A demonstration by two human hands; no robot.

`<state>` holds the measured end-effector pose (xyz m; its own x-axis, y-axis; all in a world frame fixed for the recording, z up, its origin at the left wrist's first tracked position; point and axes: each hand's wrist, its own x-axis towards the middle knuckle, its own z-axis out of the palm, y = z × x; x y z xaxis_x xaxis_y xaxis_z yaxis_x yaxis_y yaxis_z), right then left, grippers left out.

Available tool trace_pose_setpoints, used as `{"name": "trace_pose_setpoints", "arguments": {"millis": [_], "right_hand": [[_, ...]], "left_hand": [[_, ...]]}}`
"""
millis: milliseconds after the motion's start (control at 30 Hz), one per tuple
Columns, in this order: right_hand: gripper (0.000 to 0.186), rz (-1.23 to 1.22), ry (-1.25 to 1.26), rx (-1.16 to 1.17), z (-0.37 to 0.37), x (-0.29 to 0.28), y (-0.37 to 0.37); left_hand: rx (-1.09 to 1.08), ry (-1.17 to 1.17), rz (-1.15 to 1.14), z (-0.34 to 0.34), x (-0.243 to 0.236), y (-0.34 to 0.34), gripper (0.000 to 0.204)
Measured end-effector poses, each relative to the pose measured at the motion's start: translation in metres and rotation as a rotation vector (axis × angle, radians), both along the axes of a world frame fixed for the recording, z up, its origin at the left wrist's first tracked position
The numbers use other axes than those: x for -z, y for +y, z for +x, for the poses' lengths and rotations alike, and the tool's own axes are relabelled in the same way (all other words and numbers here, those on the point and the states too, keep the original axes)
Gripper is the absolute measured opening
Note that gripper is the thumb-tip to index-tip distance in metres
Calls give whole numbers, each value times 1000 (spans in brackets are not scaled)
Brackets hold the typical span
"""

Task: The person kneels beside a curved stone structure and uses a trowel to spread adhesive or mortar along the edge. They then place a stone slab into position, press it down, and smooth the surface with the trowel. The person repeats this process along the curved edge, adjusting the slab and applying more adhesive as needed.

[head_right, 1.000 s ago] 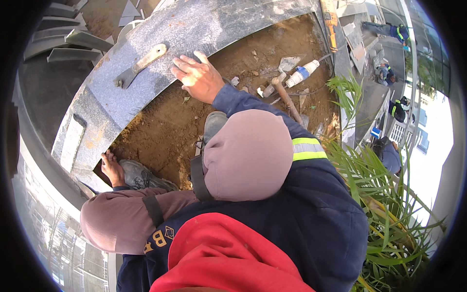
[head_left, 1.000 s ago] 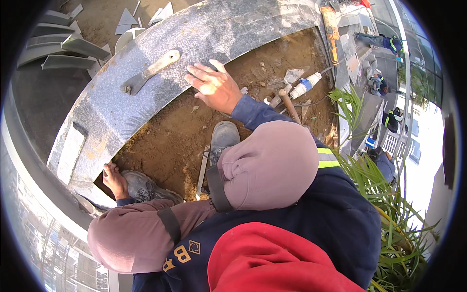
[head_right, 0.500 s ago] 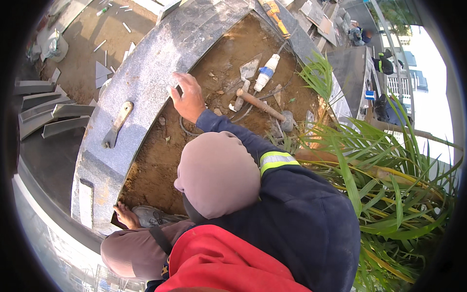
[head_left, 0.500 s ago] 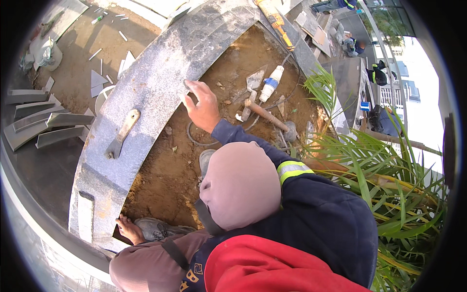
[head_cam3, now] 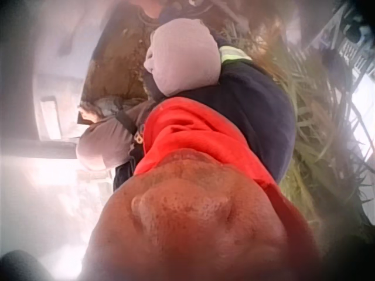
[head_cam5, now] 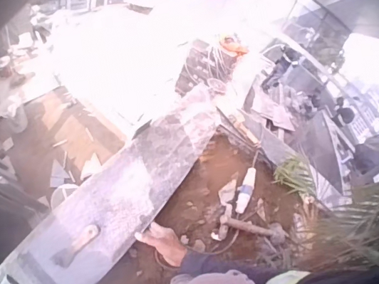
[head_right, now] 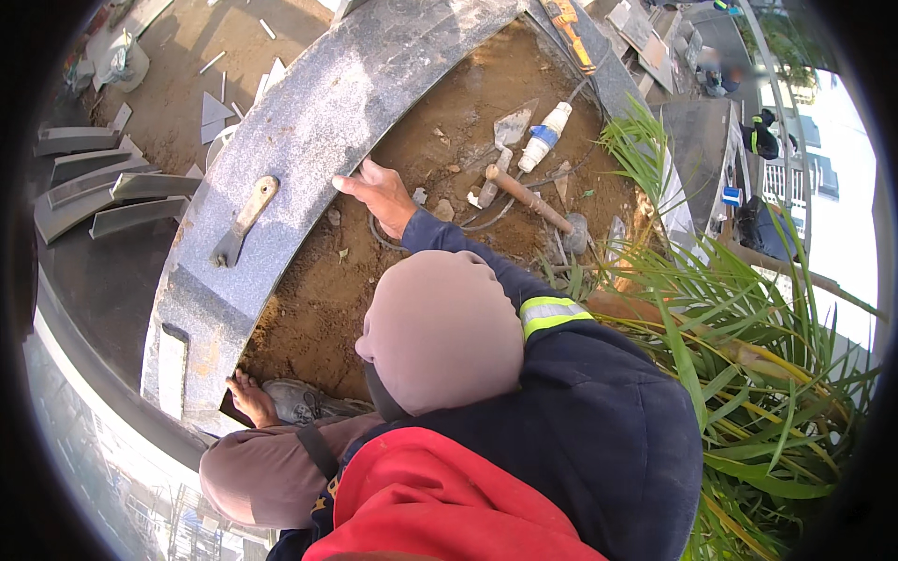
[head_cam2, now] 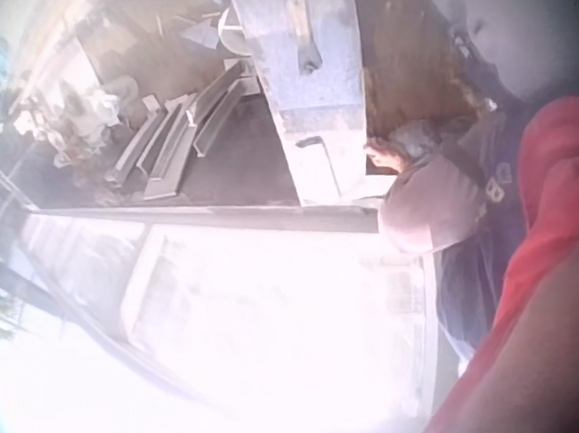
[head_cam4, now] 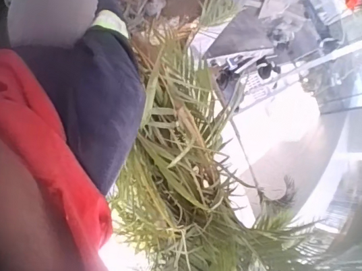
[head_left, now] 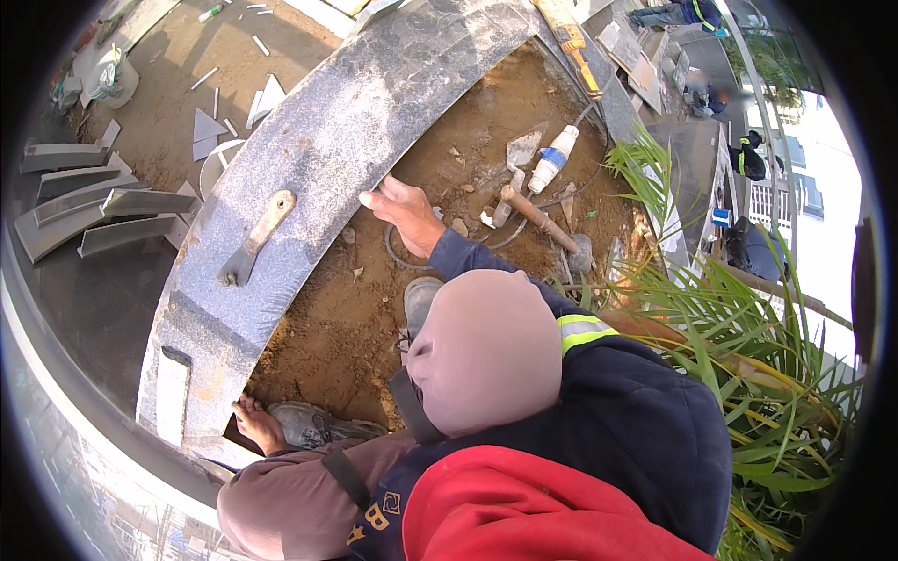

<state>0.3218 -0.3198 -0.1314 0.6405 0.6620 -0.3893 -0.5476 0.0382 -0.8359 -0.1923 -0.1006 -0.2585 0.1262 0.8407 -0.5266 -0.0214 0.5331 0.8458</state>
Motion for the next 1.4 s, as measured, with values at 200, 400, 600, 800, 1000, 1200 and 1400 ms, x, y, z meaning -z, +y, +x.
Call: {"name": "trace_pose_setpoints", "arguments": {"millis": [200,400,600,800,1000,1200,1400], "right_hand": [[80,-22,53,-74,13,12,-11],[82,-36,108,-113,22,26,-29],[94,-53,161,189,63,36,-63],[112,85,153,420,144,29,-64],[110,-35,123,332,158,21,-59],[109,-80,94,305,163,19,-54],[91,-147,60,302,176,33,-68]], "left_hand": [[0,-8,-35,-1,-4,-2,42],[-29,21,-52,5,-9,-4,45],[-23,20,-14,7,-5,-3,48],[-30,-24,1,9,-12,-8,41],[-8,-26,11,6,-10,-8,38],[-3,-28,-9,-3,-1,-5,41],[-12,0,-51,4,-7,-3,38]]}}
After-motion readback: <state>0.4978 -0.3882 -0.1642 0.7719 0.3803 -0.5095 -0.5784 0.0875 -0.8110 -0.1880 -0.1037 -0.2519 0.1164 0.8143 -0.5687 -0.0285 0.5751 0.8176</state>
